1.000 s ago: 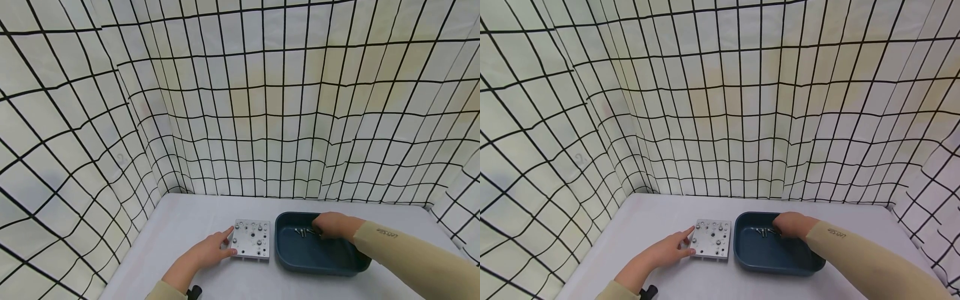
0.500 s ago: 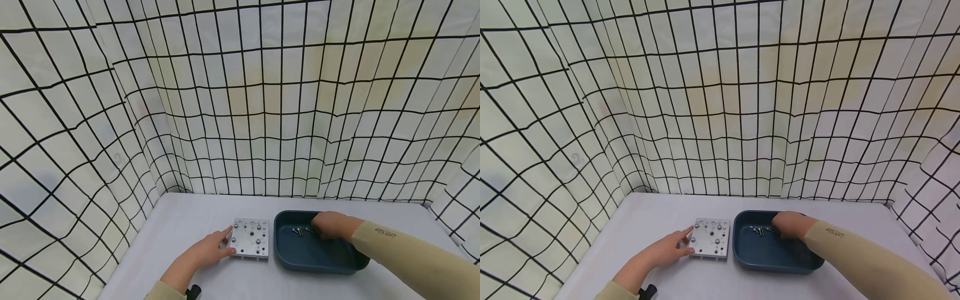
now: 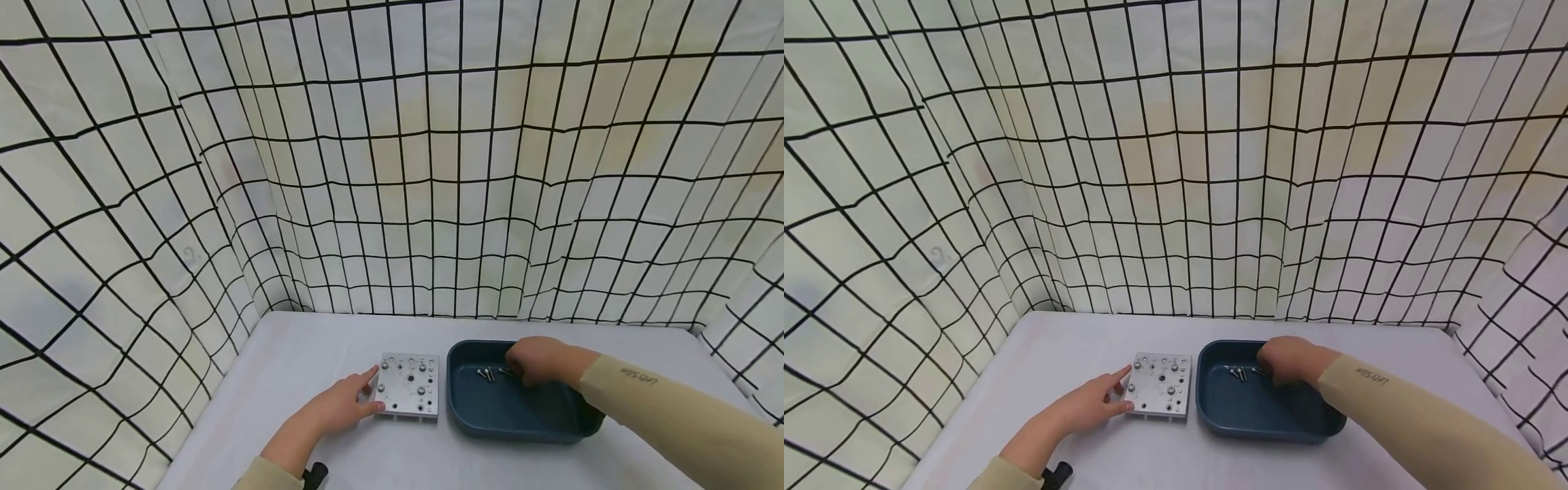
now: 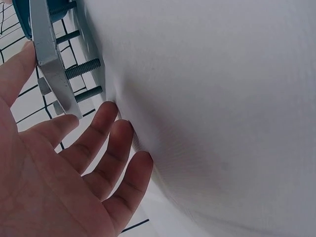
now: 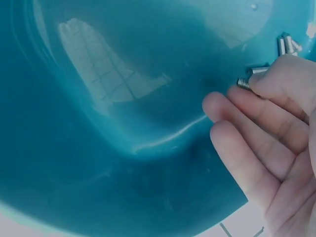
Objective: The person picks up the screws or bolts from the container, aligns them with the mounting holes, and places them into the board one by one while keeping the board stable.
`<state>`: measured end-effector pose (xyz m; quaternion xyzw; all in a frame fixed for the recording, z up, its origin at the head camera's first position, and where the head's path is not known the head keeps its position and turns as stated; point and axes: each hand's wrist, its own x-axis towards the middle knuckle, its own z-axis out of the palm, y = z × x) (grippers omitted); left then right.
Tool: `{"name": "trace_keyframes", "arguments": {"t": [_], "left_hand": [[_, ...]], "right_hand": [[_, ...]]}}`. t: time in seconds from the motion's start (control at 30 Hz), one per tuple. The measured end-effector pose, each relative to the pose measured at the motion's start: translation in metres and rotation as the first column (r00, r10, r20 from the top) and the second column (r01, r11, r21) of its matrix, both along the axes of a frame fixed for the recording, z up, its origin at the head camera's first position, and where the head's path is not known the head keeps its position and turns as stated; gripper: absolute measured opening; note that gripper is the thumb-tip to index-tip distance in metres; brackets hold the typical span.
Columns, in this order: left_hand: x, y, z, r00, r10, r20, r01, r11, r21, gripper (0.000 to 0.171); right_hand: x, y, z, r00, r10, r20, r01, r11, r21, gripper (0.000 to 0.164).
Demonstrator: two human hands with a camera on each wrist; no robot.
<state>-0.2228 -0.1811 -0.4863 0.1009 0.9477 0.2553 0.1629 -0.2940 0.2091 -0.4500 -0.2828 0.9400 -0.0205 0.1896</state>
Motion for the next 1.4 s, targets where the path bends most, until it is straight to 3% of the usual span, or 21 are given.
{"name": "trace_keyframes", "arguments": {"t": [0.27,0.57,1.4], "left_hand": [[-0.001,-0.001,0.000,1.000,-0.012,-0.005,0.012,1.000,-0.004,0.086],[-0.004,-0.002,-0.002,1.000,-0.022,-0.001,0.022,1.000,-0.002,0.086],[-0.005,-0.001,0.000,1.000,-0.024,0.002,0.024,1.000,-0.007,0.086]], "right_hand": [[0.000,0.002,0.002,1.000,0.019,-0.020,-0.020,1.000,-0.018,0.012],[-0.002,0.004,0.007,0.998,0.058,-0.031,-0.062,0.988,-0.140,0.006],[0.000,-0.007,0.021,0.993,0.107,-0.046,-0.116,0.940,-0.322,0.011]]}}
